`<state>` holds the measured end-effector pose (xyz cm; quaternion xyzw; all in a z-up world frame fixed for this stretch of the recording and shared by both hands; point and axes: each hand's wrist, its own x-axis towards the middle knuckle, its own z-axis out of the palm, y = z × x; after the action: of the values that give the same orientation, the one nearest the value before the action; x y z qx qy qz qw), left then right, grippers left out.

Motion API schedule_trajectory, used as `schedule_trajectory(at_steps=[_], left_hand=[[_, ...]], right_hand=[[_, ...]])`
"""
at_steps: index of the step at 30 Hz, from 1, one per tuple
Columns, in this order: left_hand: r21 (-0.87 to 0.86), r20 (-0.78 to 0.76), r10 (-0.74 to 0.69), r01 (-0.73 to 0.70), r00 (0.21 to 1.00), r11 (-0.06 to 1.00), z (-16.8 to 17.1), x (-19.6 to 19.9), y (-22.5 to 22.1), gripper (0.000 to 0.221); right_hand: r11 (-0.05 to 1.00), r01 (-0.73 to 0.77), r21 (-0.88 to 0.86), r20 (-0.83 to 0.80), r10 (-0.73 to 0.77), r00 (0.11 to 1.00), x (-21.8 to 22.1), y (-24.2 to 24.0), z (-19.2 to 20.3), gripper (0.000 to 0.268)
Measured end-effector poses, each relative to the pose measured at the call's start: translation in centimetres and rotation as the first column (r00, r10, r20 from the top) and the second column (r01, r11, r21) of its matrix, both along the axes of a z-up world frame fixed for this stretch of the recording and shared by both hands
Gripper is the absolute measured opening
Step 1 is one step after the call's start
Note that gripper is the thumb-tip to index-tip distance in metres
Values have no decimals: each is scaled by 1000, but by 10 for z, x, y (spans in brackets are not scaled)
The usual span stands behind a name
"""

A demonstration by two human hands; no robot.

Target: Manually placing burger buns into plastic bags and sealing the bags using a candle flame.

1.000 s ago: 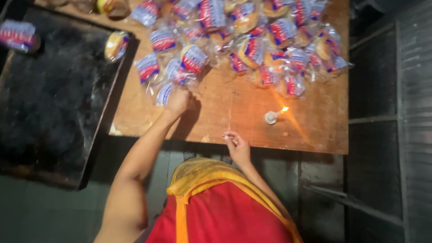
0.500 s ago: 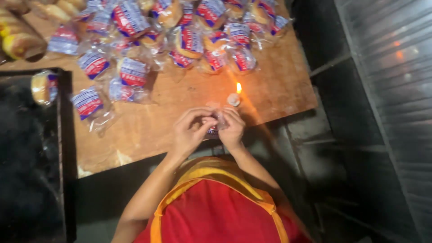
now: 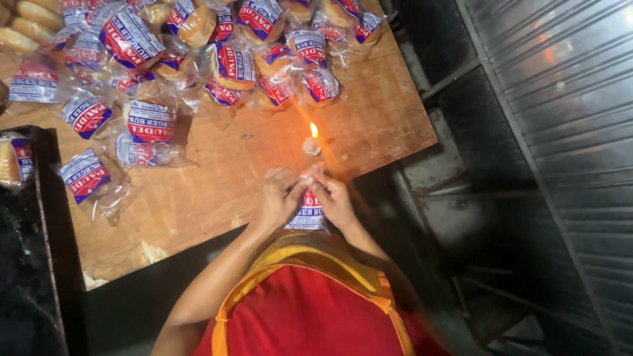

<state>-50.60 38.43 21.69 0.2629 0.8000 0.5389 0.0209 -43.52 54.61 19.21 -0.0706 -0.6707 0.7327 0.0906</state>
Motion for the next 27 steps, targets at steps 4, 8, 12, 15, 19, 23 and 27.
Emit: schedule_trajectory(at_steps=[4, 8, 12, 15, 19, 23, 27], left_hand=[[164, 246, 155, -199, 957, 966, 1, -16, 29, 34], [141, 665, 83, -234, 742, 962, -64, -39, 54, 24], [90, 698, 160, -307, 698, 948, -79, -56, 66, 33], [149, 721, 124, -327, 681, 933, -81, -57, 69, 31], [226, 759, 70, -363, 647, 904, -97, -58, 74, 28], [224, 804, 37, -359, 594, 906, -92, -57, 75, 26], [298, 826, -26, -397, 563, 868, -99, -57, 77, 24]], right_hand=[[988, 153, -36, 277, -138, 951, -28, 17, -31, 35], [989, 141, -37, 263, -127, 956, -70, 46, -87, 34], [966, 172, -194, 366, -91, 926, -89, 55, -76, 32], [968, 165, -191, 331, -95, 939, -88, 59, -82, 31], [974, 150, -171, 284, -97, 954, -86, 61, -81, 31], [979, 158, -128, 339, -106, 935, -85, 62, -79, 33], [985, 137, -101, 356, -93, 930, -84, 60, -70, 33]])
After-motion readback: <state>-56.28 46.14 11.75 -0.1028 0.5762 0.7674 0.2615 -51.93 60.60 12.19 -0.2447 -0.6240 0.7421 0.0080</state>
